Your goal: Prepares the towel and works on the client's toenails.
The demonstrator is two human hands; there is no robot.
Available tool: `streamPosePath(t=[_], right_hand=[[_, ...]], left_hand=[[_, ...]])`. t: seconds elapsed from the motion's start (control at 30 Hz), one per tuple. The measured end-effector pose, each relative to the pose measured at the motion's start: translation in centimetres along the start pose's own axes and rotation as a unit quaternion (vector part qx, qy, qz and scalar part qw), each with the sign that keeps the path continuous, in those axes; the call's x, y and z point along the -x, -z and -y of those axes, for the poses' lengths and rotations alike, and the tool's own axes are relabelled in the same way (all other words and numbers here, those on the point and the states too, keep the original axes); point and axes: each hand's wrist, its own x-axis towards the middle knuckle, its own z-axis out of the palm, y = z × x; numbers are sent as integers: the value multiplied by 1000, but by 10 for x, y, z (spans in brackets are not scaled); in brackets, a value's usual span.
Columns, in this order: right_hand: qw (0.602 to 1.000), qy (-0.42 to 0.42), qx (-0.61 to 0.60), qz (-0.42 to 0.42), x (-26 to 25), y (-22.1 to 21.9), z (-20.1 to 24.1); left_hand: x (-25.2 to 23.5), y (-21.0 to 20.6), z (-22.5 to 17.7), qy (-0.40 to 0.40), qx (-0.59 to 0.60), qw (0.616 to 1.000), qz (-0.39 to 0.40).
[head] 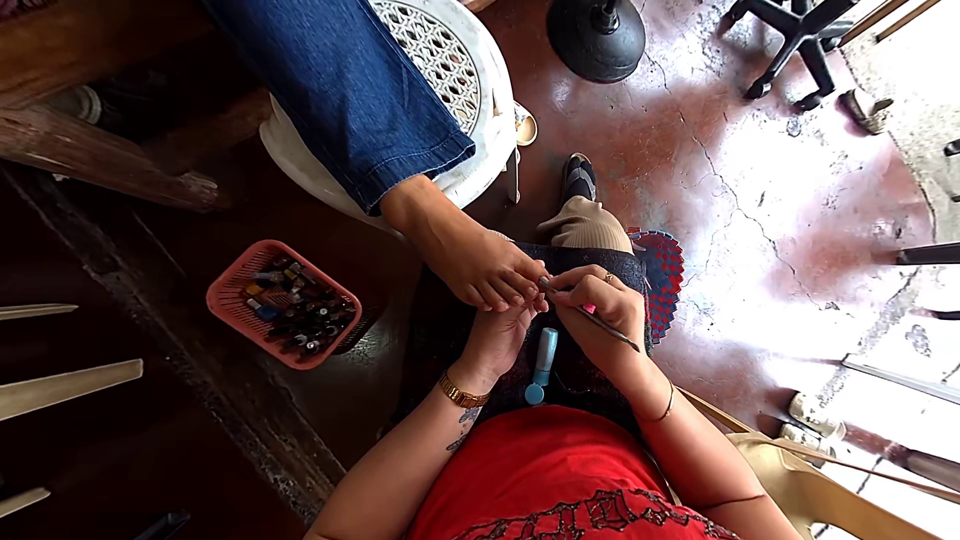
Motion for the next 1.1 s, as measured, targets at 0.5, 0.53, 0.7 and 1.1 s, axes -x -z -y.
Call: streamPosePath(t=[0.5,0.53,0.7,1.1], right_hand=[[999,-13,-31,1,-2,0,-2],[999,-23,-42,3,-2,2,-1],[1000,-6,-14,-3,-2,-2,-2],[998,-36,-53,7,-4,5,0]], left_hand=[[0,1,-1,0,-6,1000,4],[1,2,-1,-1,-2,1000,5],[1,1,-1,0,-5,1000,4],[1,3,-1,-4,0,1000,5]])
